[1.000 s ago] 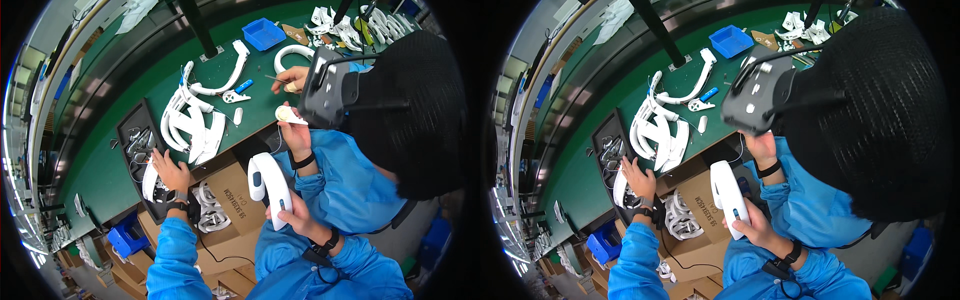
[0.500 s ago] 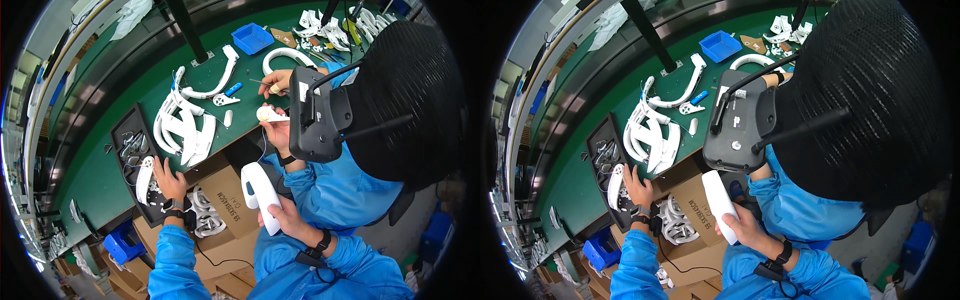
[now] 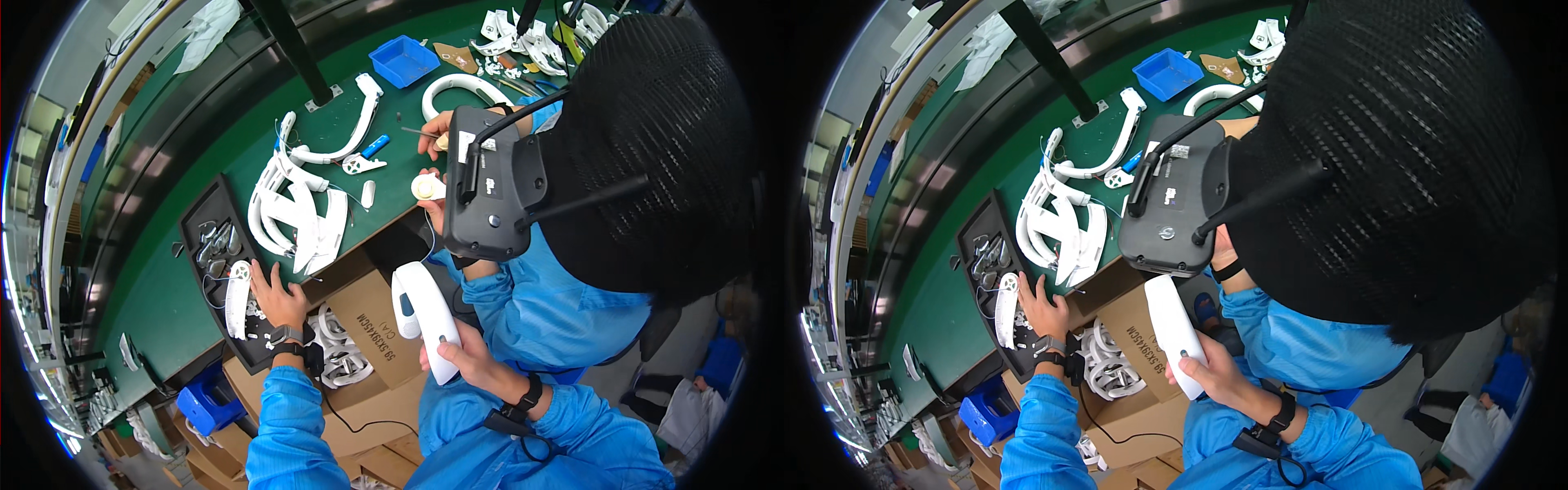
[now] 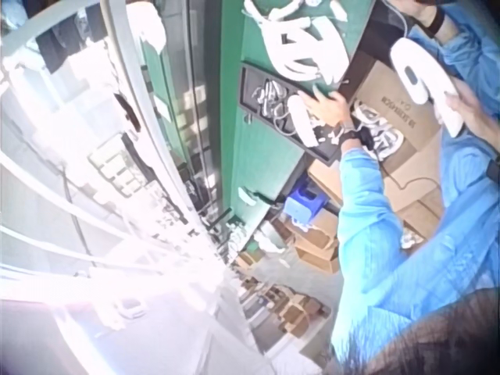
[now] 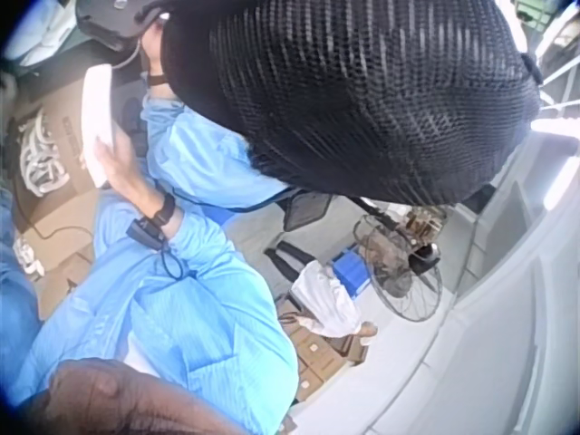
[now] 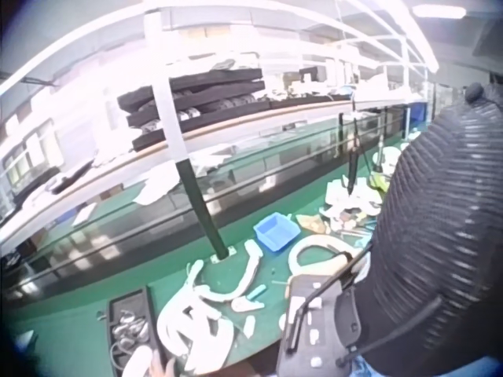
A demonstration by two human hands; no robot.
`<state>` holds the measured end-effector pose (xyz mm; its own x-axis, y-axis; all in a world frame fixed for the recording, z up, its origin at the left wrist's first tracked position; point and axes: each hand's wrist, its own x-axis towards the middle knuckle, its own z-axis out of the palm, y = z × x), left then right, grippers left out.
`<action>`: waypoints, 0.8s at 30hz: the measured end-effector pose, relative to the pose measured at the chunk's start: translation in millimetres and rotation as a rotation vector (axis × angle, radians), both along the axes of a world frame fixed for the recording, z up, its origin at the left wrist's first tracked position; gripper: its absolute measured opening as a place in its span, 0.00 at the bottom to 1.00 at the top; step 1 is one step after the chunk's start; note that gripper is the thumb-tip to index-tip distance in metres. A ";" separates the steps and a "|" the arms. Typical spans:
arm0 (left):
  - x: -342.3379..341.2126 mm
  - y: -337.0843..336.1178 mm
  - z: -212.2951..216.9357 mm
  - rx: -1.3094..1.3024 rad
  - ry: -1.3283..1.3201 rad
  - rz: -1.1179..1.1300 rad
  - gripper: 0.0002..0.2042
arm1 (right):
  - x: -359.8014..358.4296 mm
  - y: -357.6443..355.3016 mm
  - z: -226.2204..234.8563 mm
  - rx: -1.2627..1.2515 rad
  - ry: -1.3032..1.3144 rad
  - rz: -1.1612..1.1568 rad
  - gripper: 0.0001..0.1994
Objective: Assembling the internal components and housing of a white plastic electronic device on a factory assembly line.
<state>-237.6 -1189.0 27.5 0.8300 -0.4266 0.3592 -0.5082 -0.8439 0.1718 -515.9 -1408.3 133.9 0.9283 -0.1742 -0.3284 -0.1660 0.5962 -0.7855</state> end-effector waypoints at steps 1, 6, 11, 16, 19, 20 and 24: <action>0.1 0.0 -1.0 0.001 0.001 -0.004 0.23 | -0.7 -0.7 -0.1 0.004 -0.001 0.009 0.18; 0.8 1.1 -0.5 0.020 -0.013 -0.013 0.23 | -2.3 -2.8 1.8 0.025 -0.010 0.015 0.19; 0.1 0.4 -3.8 0.034 -0.022 -0.007 0.23 | -4.6 -2.4 0.2 0.010 -0.023 0.024 0.20; -3.0 2.0 -4.7 0.042 -0.027 0.001 0.23 | -7.2 -1.2 -0.7 0.063 0.006 -0.002 0.19; -2.5 1.0 -4.8 0.052 -0.030 0.000 0.23 | -6.7 -1.4 -5.2 0.115 0.024 -0.034 0.20; -2.9 0.7 -4.5 0.055 -0.031 0.006 0.23 | -6.1 -1.9 -6.0 0.124 0.048 -0.040 0.21; -1.0 -1.7 -2.0 0.054 -0.030 0.011 0.23 | 0.0 -1.8 4.4 0.067 0.138 -0.055 0.22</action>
